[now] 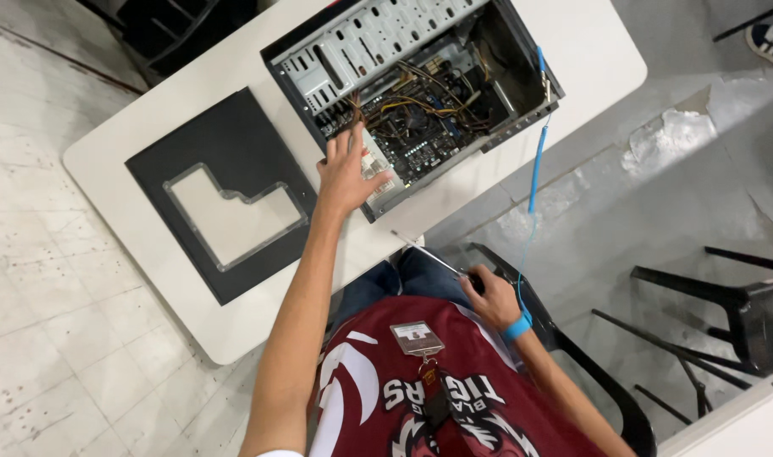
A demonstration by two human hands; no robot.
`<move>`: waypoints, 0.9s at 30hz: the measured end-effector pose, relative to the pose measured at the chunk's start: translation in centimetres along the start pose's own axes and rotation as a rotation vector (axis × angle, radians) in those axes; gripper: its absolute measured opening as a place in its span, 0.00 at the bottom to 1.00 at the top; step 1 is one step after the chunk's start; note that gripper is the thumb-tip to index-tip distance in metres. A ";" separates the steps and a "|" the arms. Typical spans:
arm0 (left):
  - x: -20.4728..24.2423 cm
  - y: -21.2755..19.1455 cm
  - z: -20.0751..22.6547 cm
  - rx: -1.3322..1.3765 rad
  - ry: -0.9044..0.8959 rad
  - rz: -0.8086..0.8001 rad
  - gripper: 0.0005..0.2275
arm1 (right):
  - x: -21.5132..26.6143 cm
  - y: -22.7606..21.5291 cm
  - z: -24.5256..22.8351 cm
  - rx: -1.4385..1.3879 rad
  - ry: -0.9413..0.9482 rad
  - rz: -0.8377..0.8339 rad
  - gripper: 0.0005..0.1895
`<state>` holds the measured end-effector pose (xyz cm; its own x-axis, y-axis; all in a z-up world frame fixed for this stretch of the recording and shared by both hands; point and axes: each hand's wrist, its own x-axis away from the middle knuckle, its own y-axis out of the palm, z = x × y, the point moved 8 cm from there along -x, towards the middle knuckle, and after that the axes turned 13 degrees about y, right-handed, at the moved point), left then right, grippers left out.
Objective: The person uses a screwdriver to tighten screws on the side of a computer case while seated at a white table. They repeatedly place the screwdriver down and pick it back up while adjusting the case and internal components.
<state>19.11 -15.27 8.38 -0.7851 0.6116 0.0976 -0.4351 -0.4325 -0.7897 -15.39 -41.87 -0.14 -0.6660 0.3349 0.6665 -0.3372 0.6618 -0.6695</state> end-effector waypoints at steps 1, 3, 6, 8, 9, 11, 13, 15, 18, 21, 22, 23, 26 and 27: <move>-0.2 -0.3 0.4 0.003 0.009 -0.006 0.50 | 1.9 -1.0 -1.2 -0.004 0.009 0.005 0.24; 0.0 -1.0 0.9 0.048 -0.027 0.006 0.50 | 6.0 -3.5 -3.0 -0.322 0.098 0.084 0.22; 0.1 -1.2 1.0 0.032 -0.018 -0.021 0.49 | 7.3 -5.8 -6.1 -0.403 0.128 0.162 0.21; 0.2 -1.1 1.2 0.051 -0.019 -0.013 0.49 | 7.1 -4.8 -5.6 -0.407 0.131 0.181 0.22; 0.2 -1.3 1.0 0.070 -0.029 0.000 0.48 | 6.8 -4.3 -5.6 -0.406 0.127 0.195 0.22; 0.0 -1.3 1.0 0.047 -0.026 -0.008 0.49 | 6.5 -4.6 -5.9 -0.381 0.125 0.202 0.22; 0.3 -1.1 0.8 0.029 -0.028 -0.021 0.49 | 6.5 -4.5 -6.1 -0.353 0.127 0.204 0.22; 0.3 -1.1 0.9 0.010 0.010 -0.009 0.47 | 6.7 -4.8 -6.3 -0.353 0.099 0.238 0.22; 0.2 -0.8 0.7 0.001 0.013 -0.009 0.48 | 6.5 -4.8 -6.5 -0.330 0.101 0.237 0.23; 0.1 -0.8 0.6 -0.009 0.005 -0.024 0.49 | 6.2 -4.7 -6.8 -0.335 0.095 0.243 0.23; 0.1 -0.8 0.5 -0.009 0.006 -0.024 0.49 | 6.3 -4.7 -6.9 -0.335 0.096 0.244 0.23; 0.0 -0.7 0.5 -0.012 0.006 -0.029 0.49 | 6.4 -4.7 -6.9 -0.333 0.099 0.246 0.24; -0.1 -0.6 0.4 -0.018 0.005 -0.036 0.49 | 6.7 -4.6 -7.1 -0.348 0.107 0.227 0.23; -0.1 -0.5 0.3 -0.020 0.002 -0.040 0.49 | 6.7 -4.4 -7.1 -0.365 0.114 0.205 0.22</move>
<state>19.26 -15.30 8.95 -0.7666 0.6293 0.1278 -0.4568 -0.3947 -0.7972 -13.67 -37.79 9.61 -0.6102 0.5427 0.5772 0.0653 0.7605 -0.6460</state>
